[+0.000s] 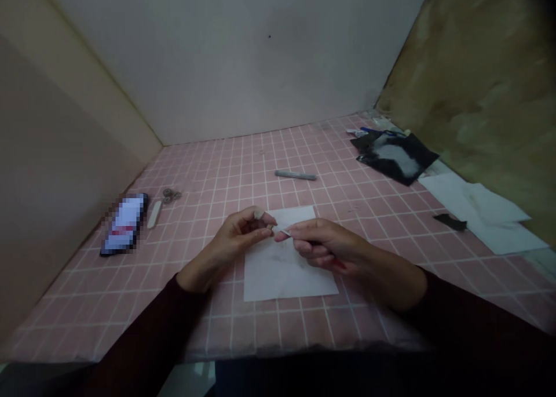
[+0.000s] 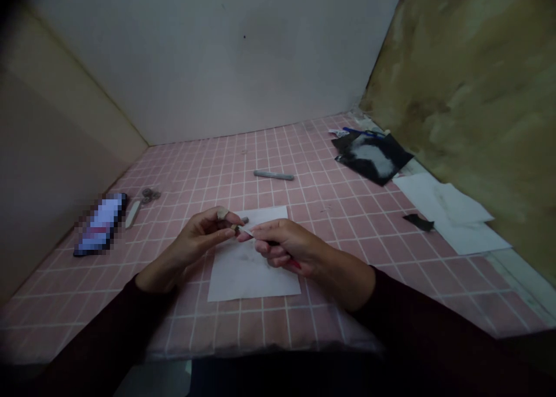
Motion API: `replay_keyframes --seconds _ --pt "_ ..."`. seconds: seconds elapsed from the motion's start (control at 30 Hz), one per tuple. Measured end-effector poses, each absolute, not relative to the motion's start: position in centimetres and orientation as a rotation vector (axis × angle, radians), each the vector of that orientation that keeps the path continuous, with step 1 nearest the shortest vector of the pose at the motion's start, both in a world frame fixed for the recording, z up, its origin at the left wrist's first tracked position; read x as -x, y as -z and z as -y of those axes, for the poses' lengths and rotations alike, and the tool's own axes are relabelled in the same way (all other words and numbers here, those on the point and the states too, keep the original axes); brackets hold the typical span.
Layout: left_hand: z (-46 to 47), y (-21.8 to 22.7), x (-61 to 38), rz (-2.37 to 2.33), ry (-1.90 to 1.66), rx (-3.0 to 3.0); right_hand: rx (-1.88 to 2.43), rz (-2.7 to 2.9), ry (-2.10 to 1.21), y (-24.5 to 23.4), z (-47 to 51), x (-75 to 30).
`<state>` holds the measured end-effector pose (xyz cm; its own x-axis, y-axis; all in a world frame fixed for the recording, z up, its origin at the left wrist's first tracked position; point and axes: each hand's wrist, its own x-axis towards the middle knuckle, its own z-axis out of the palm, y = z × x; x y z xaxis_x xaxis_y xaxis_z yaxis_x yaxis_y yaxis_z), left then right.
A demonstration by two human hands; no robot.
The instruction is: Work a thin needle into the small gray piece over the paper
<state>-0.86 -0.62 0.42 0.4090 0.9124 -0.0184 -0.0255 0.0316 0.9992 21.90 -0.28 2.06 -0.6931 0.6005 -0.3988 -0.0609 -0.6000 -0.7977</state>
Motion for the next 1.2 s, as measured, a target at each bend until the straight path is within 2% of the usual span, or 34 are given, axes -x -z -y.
replay_keyframes --seconds 0.1,0.2,0.27,0.37,0.43,0.5,0.67,0.77,0.87,0.93,1.1,1.13,1.2 --pt "0.7 -0.6 0.8 -0.898 -0.908 -1.378 0.911 1.021 -2.375 -2.2 0.2 -21.9" --pt "0.7 -0.6 0.6 -0.900 -0.912 -1.350 0.950 1.300 -2.203 -1.7 0.8 -21.5" --pt "0.6 -0.5 0.5 -0.893 -0.920 -1.314 0.957 1.673 -1.858 -1.1 1.4 -21.3" --pt "0.4 -0.2 0.5 -0.942 -0.918 -1.269 0.907 2.155 -1.151 -0.2 2.2 -21.0" --pt "0.3 -0.2 0.5 -0.981 -0.906 -1.255 0.902 2.257 -0.945 -0.1 2.3 -21.0" --pt "0.3 -0.3 0.5 -0.983 -0.896 -1.258 0.940 2.196 -1.085 -0.4 2.1 -21.0" --pt "0.7 -0.9 0.5 -0.906 -0.860 -1.308 0.992 1.327 -2.174 -1.9 0.6 -21.6" --pt "0.9 -0.8 0.6 -0.913 -0.867 -1.341 0.920 1.009 -2.396 -2.3 0.2 -21.8" --pt "0.7 -0.6 0.6 -0.922 -0.868 -1.349 0.935 1.103 -2.341 -2.1 0.5 -21.6" --pt "0.6 -0.5 0.6 -0.924 -0.886 -1.328 0.960 1.381 -2.150 -1.6 1.0 -21.4" --pt "0.4 -0.2 0.5 -0.970 -0.905 -1.247 0.906 2.159 -1.108 -0.3 2.2 -20.9" --pt "0.3 -0.2 0.5 -0.986 -0.891 -1.234 0.899 2.213 -1.014 -0.2 2.3 -20.9" --pt "0.3 -0.1 0.6 -0.994 -0.864 -1.232 0.912 2.214 -1.083 -0.3 2.1 -21.0"
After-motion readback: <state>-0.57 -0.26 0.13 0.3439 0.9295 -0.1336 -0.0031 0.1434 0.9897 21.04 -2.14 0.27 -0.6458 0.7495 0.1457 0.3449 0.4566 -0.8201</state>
